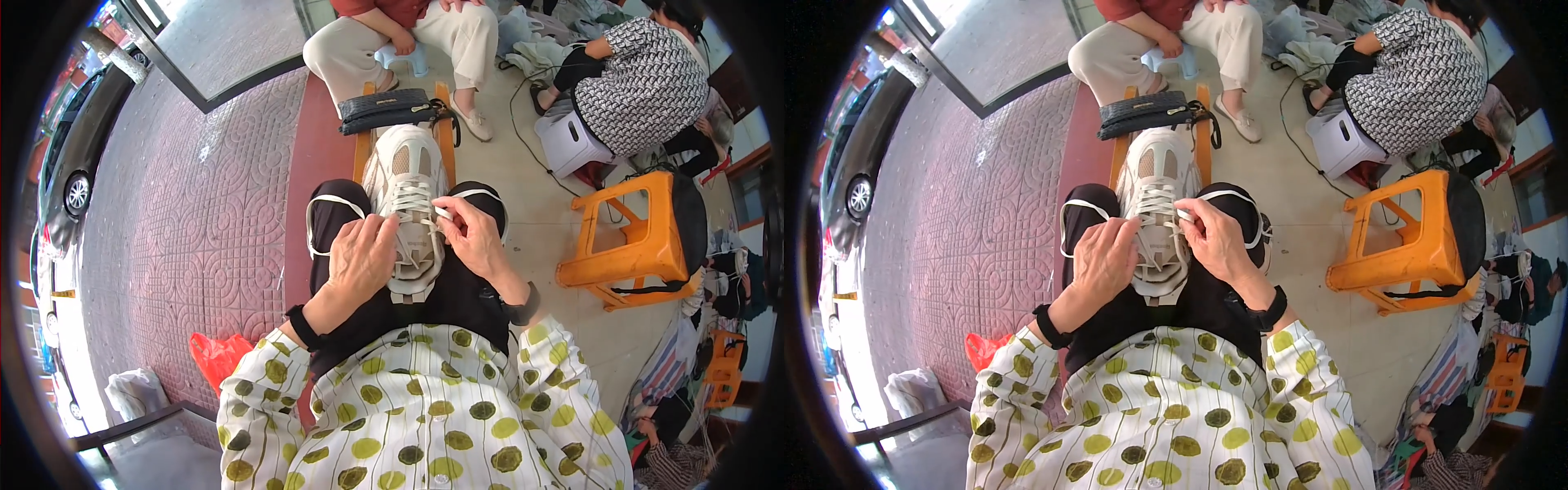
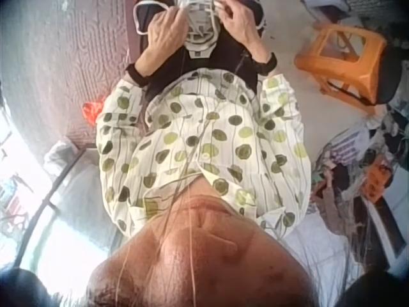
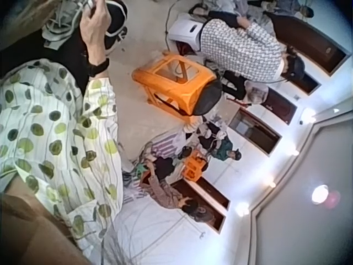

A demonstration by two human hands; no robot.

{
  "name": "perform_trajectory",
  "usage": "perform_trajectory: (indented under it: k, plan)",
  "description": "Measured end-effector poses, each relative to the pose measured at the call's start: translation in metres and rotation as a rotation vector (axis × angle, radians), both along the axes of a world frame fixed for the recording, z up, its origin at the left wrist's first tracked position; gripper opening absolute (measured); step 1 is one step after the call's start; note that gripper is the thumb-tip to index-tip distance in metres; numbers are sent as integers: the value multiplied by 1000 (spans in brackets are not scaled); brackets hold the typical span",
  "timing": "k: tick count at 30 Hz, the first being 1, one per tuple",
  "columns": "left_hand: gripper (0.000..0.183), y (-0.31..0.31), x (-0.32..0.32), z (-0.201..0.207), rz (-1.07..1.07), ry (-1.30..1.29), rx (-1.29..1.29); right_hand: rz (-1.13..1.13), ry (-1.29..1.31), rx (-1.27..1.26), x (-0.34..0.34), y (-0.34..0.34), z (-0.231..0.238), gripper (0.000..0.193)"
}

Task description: The recorder is lacing up a white sneaker while it is held on a small wooden stand.

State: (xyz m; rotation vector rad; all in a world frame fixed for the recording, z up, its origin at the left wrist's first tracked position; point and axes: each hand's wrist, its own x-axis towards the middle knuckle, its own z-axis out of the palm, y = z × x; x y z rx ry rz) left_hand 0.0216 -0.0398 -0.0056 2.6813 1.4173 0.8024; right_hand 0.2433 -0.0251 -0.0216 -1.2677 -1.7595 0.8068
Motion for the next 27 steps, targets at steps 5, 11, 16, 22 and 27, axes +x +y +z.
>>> perform_trajectory:
  k: [5, 11, 16, 22, 27]
  plan:
    - [40, -1, -2, 5, 4, -17, -38, 39, 82, -98, 6, -5, 6, 26]
    - [40, 0, -15, 13, -15, -105, -146, 28, 108, -214, 38, -10, 9, 25]
    - [41, -1, -17, 12, -41, -125, -150, -1, 311, -258, 54, -8, 7, 23]
    - [44, 2, -15, 9, -39, -149, -131, -26, 156, -189, 40, -10, -6, 19]
    - [47, 4, -14, 6, -8, -145, -152, -190, -77, 193, 24, -15, -18, 20]
